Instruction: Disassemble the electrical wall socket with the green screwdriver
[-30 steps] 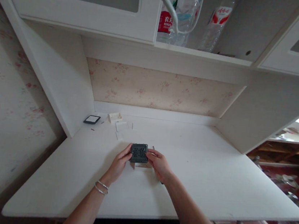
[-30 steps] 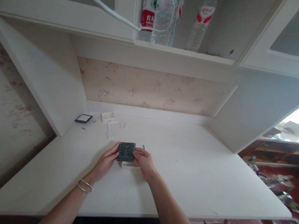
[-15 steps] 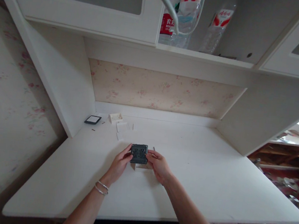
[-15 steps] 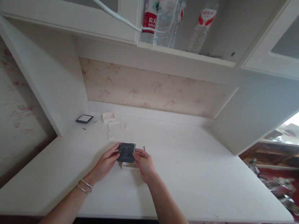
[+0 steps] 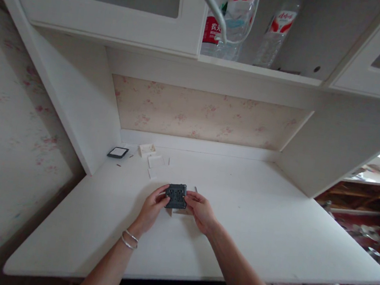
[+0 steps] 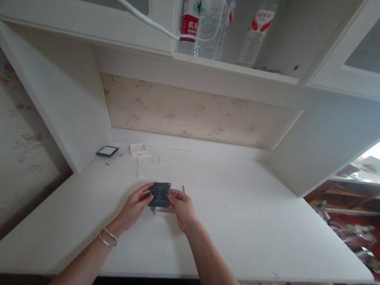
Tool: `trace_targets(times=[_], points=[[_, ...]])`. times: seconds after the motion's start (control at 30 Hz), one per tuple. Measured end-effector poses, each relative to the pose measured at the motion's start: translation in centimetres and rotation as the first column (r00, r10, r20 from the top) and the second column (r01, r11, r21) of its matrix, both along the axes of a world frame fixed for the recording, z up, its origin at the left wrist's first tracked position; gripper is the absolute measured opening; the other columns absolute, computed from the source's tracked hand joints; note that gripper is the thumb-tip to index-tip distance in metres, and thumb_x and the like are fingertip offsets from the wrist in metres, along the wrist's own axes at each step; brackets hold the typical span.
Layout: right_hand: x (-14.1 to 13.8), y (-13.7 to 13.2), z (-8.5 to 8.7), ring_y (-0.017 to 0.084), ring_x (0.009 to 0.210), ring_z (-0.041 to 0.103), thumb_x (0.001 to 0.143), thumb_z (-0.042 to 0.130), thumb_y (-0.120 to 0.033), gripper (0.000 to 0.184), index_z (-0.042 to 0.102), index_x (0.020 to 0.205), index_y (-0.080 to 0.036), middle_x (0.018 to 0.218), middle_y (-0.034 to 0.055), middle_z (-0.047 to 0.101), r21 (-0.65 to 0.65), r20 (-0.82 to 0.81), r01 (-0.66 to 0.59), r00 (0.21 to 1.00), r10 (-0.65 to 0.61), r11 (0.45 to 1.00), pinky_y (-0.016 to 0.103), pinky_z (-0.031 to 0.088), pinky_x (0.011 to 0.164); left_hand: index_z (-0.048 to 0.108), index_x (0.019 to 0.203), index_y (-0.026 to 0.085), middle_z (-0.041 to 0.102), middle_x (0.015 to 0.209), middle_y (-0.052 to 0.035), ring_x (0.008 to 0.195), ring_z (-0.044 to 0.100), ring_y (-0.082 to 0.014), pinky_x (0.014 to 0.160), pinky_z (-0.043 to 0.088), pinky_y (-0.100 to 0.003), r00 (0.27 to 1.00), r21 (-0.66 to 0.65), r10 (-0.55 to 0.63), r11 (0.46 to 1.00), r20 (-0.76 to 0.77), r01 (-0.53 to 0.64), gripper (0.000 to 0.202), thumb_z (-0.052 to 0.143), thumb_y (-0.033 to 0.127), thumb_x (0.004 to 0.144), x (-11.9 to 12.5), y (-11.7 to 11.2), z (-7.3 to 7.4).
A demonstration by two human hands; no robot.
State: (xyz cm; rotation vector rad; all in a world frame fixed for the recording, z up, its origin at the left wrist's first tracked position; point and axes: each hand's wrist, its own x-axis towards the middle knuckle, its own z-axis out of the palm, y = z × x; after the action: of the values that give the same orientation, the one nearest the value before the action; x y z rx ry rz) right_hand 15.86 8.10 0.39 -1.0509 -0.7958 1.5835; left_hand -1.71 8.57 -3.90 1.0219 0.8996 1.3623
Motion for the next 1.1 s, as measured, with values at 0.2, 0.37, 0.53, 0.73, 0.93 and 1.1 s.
trace_targets(times=[0.2,0.37,0.53,0.73,0.93,1.1], points=[[-0.09,0.02,-0.17,0.014,0.076,0.063,0.055,0.079,-0.026,0.031,0.068,0.083,-0.016,0.081,0.0035,0.068,-0.021,0.003,0.035,0.999,-0.035,0.999,0.029,0.048,0.076,0.064,0.104,0.016,0.067,0.097,-0.0064,0.086,0.060,-0.0170,0.081,0.045,-0.029,0.995,-0.002,0.049,0.999,-0.083,-0.049,0.037,0.071,0.030,0.070,-0.17,0.31,-0.51],[-0.33,0.00,0.08,0.014,0.075,0.063,0.056,0.079,-0.025,0.030,0.068,0.082,-0.015,0.079,0.0035,0.068,-0.026,0.000,0.043,0.999,-0.043,0.999,0.029,0.049,0.076,0.070,0.090,0.016,0.063,0.105,-0.0067,0.093,0.058,-0.0181,0.083,0.044,-0.028,0.985,0.043,0.127,0.991,-0.115,-0.123,0.028,0.073,0.032,0.067,-0.20,0.35,-0.57],[-0.44,-0.01,-0.06,0.015,0.074,0.063,0.059,0.077,-0.024,0.027,0.068,0.082,-0.015,0.080,0.0043,0.068,-0.026,0.008,0.035,0.999,-0.034,0.999,0.031,0.050,0.074,0.072,0.087,0.016,0.062,0.106,-0.0066,0.094,0.057,-0.0187,0.084,0.043,-0.029,0.987,0.015,0.132,0.991,-0.090,-0.131,0.029,0.075,0.034,0.064,-0.14,0.26,-0.45],[-0.33,-0.52,0.27,0.019,0.084,0.064,0.059,0.076,-0.021,0.037,0.068,0.095,-0.017,0.094,0.0066,0.070,0.019,-0.011,-0.059,0.998,0.059,0.998,0.035,0.050,0.078,0.072,0.089,0.015,0.065,0.100,-0.0069,0.091,0.058,-0.0188,0.083,0.043,-0.030,0.980,0.024,0.152,0.988,-0.127,-0.151,0.030,0.074,0.034,0.065,-0.15,0.37,-0.48],[-0.42,-0.63,0.46,0.018,0.089,0.064,0.059,0.073,-0.019,0.044,0.067,0.103,-0.019,0.099,0.0044,0.070,0.053,-0.025,-0.096,0.995,0.098,0.994,0.034,0.046,0.085,0.071,0.088,0.016,0.067,0.095,-0.0059,0.088,0.059,-0.0181,0.081,0.043,-0.029,0.976,0.021,0.170,0.985,-0.132,-0.169,0.030,0.074,0.035,0.065,-0.13,0.41,-0.51],[-0.51,-0.58,0.53,0.017,0.088,0.063,0.056,0.074,-0.019,0.045,0.068,0.100,-0.019,0.097,0.0041,0.070,0.018,-0.027,-0.054,0.998,0.054,0.998,0.032,0.046,0.083,0.071,0.087,0.016,0.065,0.099,-0.0062,0.092,0.058,-0.0185,0.083,0.043,-0.028,0.974,0.040,0.179,0.984,-0.142,-0.175,0.027,0.073,0.033,0.066,-0.12,0.43,-0.55]])
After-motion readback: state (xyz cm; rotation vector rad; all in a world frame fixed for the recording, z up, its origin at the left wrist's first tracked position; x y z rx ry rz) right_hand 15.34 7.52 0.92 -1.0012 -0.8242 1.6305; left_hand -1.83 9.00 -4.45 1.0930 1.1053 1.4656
